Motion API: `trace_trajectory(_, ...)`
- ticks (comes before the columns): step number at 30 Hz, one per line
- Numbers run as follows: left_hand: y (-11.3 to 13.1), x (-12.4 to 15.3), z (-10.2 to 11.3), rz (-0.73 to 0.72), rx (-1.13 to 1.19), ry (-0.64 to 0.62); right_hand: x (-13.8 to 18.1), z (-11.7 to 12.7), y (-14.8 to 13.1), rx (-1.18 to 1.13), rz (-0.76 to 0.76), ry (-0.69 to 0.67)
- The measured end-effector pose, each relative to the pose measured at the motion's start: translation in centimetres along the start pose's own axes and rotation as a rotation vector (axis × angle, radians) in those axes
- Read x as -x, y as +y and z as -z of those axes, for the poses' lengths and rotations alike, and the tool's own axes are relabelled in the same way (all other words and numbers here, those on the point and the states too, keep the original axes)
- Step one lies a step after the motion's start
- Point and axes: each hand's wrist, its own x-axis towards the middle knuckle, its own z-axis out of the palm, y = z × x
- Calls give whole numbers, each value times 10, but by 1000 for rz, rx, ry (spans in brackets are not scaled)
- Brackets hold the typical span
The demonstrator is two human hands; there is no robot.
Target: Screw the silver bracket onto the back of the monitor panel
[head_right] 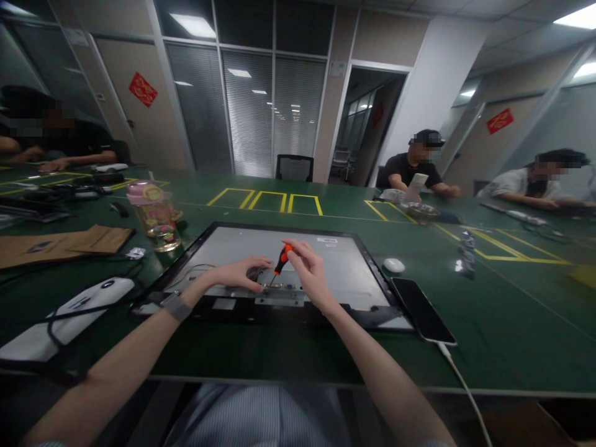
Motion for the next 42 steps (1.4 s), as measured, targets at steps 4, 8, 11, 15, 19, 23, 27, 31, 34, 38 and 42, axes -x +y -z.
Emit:
trace_trajectory(4,-1,0,0,-12,0,6,0,0,1,-61,-25,-52)
trace_trajectory(8,-1,0,-1,-22,1,12,0,-2,2,-13,-19,15)
trace_trajectory(11,-1,0,-1,-18,8,13,0,-3,0,-14,-11,17)
trace_trajectory(15,-1,0,0,8,18,7,1,-3,0,-86,-19,-68)
trace_trajectory(19,1,1,0,12,23,1,0,-4,3,-42,-19,-39)
trace_trajectory(23,1,0,0,7,14,1,-1,-2,3,2,18,5)
trace_trajectory(27,-1,-1,0,12,12,-4,-1,-2,0,-18,24,-47)
trace_trajectory(31,-3,-1,0,-2,21,6,-1,-2,1,-27,10,-33)
trace_trajectory(34,-1,0,0,-12,9,9,-2,-2,1,2,24,2)
trace_trajectory(38,3,1,1,-3,-5,5,-1,-1,-1,-38,3,-50)
trace_trajectory(42,5,3,0,16,14,18,1,-4,0,-136,-45,-87)
